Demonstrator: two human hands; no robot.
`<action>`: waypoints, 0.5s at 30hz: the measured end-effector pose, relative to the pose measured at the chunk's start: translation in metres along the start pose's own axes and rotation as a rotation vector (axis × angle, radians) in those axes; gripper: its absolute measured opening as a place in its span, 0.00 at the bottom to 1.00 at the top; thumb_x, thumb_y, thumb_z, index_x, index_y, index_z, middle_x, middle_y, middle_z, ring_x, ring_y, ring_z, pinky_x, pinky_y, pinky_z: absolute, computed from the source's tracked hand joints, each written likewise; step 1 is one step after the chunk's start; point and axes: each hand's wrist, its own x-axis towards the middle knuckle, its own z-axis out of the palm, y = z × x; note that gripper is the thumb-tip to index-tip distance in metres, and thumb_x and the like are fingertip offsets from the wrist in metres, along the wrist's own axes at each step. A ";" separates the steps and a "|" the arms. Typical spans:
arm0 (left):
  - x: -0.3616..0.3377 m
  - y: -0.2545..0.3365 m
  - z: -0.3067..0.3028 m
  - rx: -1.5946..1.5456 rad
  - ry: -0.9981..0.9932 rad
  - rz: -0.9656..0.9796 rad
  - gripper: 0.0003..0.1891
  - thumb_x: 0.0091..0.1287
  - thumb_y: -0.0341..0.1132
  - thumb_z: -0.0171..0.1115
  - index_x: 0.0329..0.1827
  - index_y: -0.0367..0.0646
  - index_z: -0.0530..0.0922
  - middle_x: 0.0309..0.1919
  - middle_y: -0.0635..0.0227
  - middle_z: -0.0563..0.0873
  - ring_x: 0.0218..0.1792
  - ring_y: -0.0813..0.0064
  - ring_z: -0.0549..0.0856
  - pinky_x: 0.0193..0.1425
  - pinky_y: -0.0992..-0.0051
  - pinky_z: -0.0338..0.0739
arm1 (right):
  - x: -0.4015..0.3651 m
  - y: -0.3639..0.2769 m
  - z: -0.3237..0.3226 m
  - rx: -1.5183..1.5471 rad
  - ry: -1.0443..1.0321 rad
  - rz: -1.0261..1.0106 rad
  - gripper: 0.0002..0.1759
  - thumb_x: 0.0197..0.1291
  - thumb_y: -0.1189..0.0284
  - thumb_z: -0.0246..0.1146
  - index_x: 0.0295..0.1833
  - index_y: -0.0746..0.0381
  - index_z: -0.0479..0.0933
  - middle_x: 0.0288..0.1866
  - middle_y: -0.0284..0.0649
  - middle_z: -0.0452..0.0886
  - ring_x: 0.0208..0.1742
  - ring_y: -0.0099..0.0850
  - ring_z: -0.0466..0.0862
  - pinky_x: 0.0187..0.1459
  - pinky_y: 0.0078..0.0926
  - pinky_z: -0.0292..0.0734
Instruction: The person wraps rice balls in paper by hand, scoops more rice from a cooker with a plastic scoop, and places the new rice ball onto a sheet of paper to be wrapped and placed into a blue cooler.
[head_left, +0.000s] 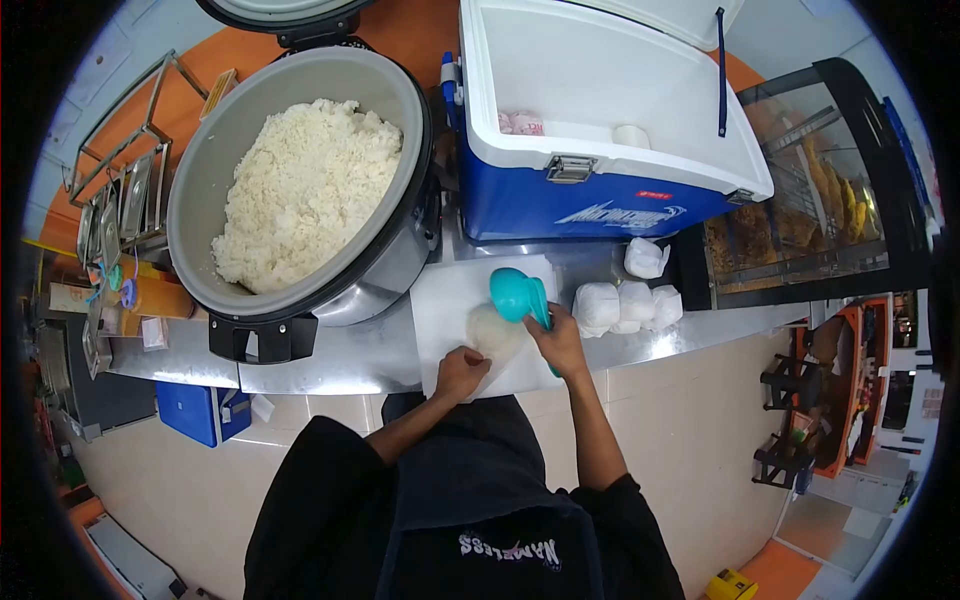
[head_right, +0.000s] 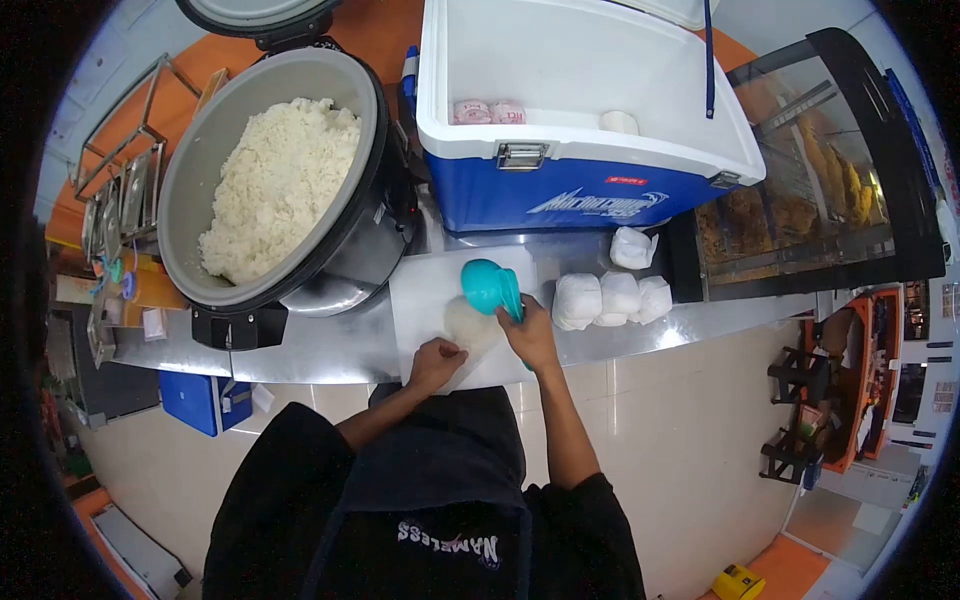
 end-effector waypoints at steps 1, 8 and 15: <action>0.000 -0.001 0.001 -0.038 -0.022 -0.050 0.17 0.55 0.43 0.72 0.40 0.39 0.83 0.38 0.59 0.88 0.40 0.64 0.88 0.47 0.68 0.81 | -0.002 0.012 0.004 0.030 0.087 0.002 0.21 0.56 0.68 0.69 0.48 0.73 0.75 0.32 0.51 0.82 0.33 0.35 0.82 0.37 0.34 0.76; -0.002 -0.006 0.013 -0.458 -0.104 -0.427 0.26 0.53 0.40 0.75 0.50 0.30 0.80 0.44 0.58 0.86 0.41 0.71 0.85 0.47 0.75 0.80 | -0.037 0.067 0.041 0.089 0.362 0.053 0.14 0.58 0.72 0.67 0.41 0.70 0.72 0.28 0.39 0.76 0.30 0.28 0.75 0.35 0.29 0.72; -0.005 -0.003 0.012 -0.581 -0.249 -0.350 0.25 0.56 0.40 0.73 0.51 0.29 0.80 0.42 0.62 0.85 0.39 0.75 0.84 0.45 0.76 0.78 | -0.048 0.053 0.023 0.386 0.228 0.297 0.13 0.63 0.69 0.63 0.43 0.68 0.72 0.25 0.35 0.74 0.19 0.17 0.70 0.20 0.20 0.65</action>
